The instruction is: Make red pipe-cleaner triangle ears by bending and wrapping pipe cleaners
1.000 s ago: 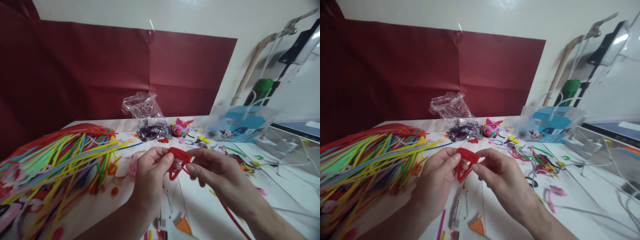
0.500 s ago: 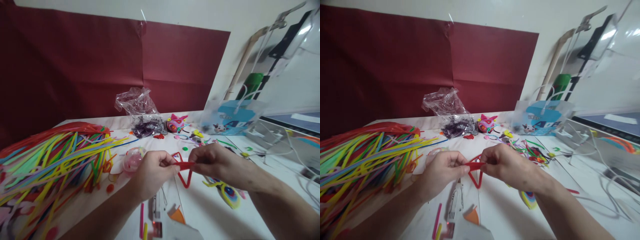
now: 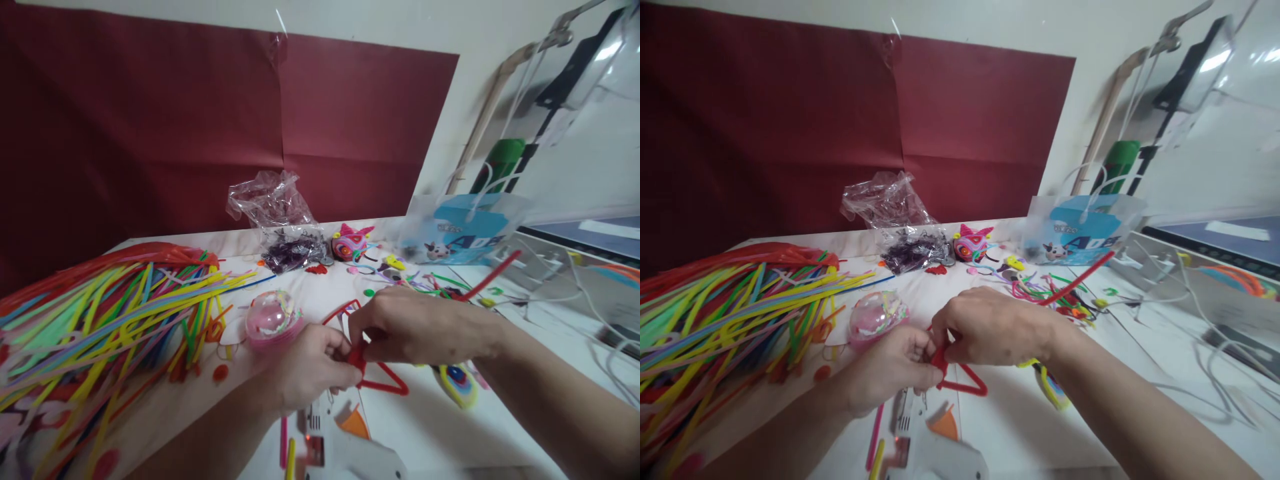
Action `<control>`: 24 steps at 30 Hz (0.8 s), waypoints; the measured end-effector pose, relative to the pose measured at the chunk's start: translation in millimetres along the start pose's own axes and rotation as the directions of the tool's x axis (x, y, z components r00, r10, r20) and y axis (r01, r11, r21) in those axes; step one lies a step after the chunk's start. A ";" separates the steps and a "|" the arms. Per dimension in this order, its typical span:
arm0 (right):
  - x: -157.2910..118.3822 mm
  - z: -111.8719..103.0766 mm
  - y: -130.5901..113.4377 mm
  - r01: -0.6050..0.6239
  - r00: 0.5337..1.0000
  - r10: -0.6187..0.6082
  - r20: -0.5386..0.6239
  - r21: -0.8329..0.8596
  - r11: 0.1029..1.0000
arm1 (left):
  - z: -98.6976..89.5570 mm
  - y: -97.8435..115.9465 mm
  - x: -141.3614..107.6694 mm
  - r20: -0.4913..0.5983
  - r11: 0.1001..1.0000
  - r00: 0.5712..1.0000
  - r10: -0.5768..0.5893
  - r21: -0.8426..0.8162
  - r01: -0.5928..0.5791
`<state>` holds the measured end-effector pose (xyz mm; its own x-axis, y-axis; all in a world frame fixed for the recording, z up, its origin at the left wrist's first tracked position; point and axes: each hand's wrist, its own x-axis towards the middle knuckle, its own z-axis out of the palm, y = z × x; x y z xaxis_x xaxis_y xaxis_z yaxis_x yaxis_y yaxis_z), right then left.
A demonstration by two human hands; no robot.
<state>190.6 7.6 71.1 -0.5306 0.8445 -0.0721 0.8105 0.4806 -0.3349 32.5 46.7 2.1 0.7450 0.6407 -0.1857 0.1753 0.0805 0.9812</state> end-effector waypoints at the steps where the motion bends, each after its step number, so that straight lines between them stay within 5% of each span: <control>1: -1.2 -0.5 -0.5 -0.009 0.998 0.009 -0.063 0.002 1.000 | 0.0 1.8 -0.6 -0.026 0.999 1.000 0.007 -0.039 -0.008; 3: -6.1 -1.3 -1.4 0.003 0.954 0.005 -0.300 0.025 1.000 | -0.5 5.8 -1.9 -0.113 0.994 0.993 0.021 -0.106 -0.033; 6: -17.3 0.2 -2.4 0.049 0.705 0.001 -0.709 0.050 0.998 | -1.4 10.4 -3.1 -0.236 0.982 0.971 0.033 -0.172 -0.075; 7: -20.6 1.8 -2.7 0.037 0.627 0.027 -0.778 0.065 0.997 | -1.5 11.1 -3.3 -0.258 0.979 0.965 0.039 -0.184 -0.089; 9: -24.4 7.3 -2.6 -0.015 0.553 0.118 -0.825 0.132 0.991 | -1.2 11.6 -3.4 -0.276 0.972 0.959 0.058 -0.205 -0.118; 11: -22.5 15.5 -1.1 -0.075 0.593 0.237 -0.769 0.240 0.968 | 0.4 10.9 -3.8 -0.287 0.965 0.955 0.071 -0.222 -0.139; 16: -3.0 39.3 8.2 -0.069 0.822 0.389 -0.415 0.607 0.792 | 10.1 5.9 -5.6 -0.257 0.969 0.963 0.083 -0.204 -0.137; 19: 3.2 47.9 13.2 0.068 0.829 0.416 -0.373 0.807 0.587 | 15.2 2.7 -5.9 -0.217 0.958 0.974 0.058 -0.263 -0.116; 24: -0.8 48.7 18.8 0.203 0.758 0.547 -0.354 0.926 0.318 | 17.1 1.6 -5.9 -0.248 0.905 0.969 0.011 -0.409 -0.115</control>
<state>194.1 4.5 19.2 0.1294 0.9870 0.0950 -0.0802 0.1059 -0.9911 39.4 30.0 3.8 0.5638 0.8110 -0.1563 -0.1901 0.3116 0.9310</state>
